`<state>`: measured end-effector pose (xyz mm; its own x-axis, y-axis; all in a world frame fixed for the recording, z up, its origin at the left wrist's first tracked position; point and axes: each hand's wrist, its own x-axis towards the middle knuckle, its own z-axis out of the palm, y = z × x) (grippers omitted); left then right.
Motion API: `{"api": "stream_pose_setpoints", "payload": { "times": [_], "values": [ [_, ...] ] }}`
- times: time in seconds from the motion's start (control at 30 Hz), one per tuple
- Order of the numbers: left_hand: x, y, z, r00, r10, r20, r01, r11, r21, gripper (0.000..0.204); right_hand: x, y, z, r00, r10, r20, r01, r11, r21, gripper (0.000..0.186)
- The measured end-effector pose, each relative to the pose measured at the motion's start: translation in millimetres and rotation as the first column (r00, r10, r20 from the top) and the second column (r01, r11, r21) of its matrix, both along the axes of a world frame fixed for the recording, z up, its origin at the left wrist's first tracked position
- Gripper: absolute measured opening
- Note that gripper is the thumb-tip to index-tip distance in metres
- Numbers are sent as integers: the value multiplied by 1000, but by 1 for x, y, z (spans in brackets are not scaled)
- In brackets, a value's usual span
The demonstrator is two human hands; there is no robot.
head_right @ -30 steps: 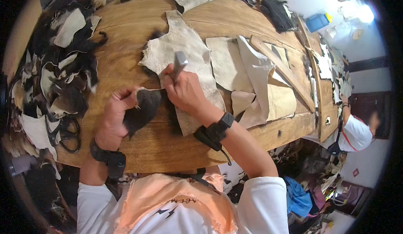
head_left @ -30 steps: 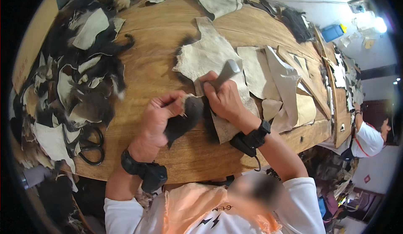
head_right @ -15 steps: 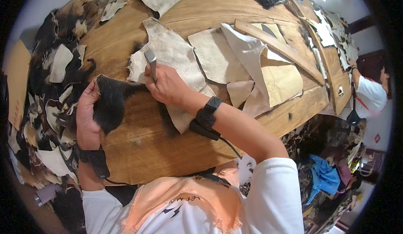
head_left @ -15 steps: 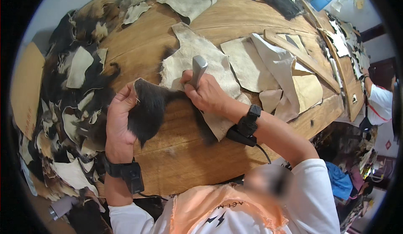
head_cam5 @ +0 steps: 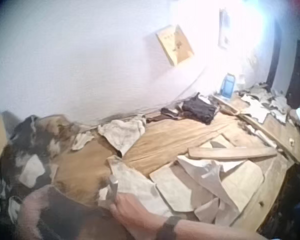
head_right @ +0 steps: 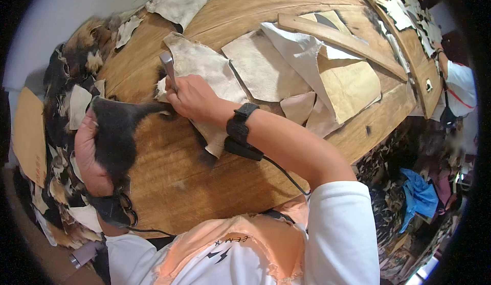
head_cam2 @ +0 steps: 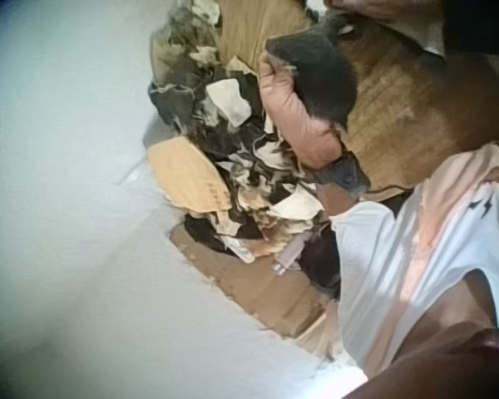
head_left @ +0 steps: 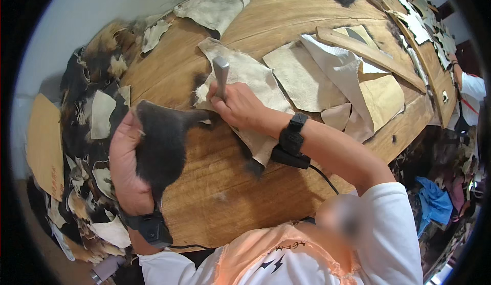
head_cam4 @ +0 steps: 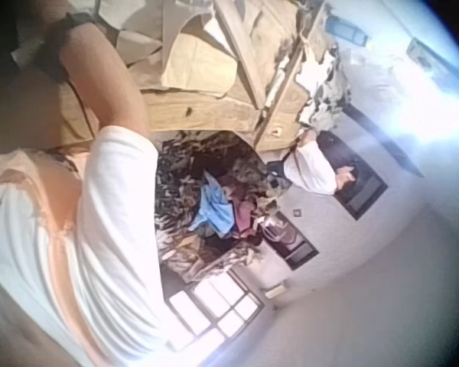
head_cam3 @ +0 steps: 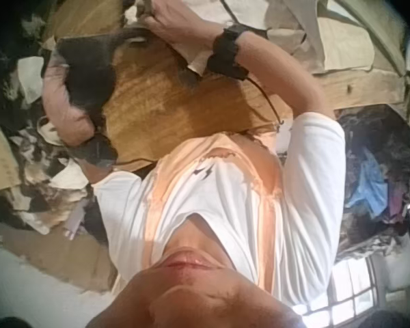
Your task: Cutting and trimming processed leather hides into specific shapes on a workshop table.
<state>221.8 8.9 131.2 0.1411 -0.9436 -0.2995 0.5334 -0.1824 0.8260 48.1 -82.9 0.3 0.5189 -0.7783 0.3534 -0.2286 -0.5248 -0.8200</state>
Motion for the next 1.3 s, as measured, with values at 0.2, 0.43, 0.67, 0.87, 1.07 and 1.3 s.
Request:
{"api": "stream_pose_setpoints", "payload": {
  "times": [0.2,0.43,0.67,0.87,1.07,1.3],
  "values": [
    [6,-4,19,990,142,-11,-142,989,33,23,9,-15,6,988,-91,-121,86,995,-44,18],
    [9,-6,38,987,143,68,-142,990,-23,18,19,-23,-2,985,-120,-122,121,993,0,20],
    [12,22,44,955,222,199,-190,968,-166,27,27,-26,5,961,-199,-191,213,976,54,36],
    [6,68,56,931,336,140,-265,889,-374,32,32,-31,5,913,-287,-291,330,938,110,47],
    [41,88,3,906,244,346,-223,970,-101,30,12,-31,25,978,-102,-182,190,801,568,41],
    [26,117,7,494,-100,864,80,994,69,5,-19,-17,88,994,60,89,-96,865,492,29]
  ]
}}
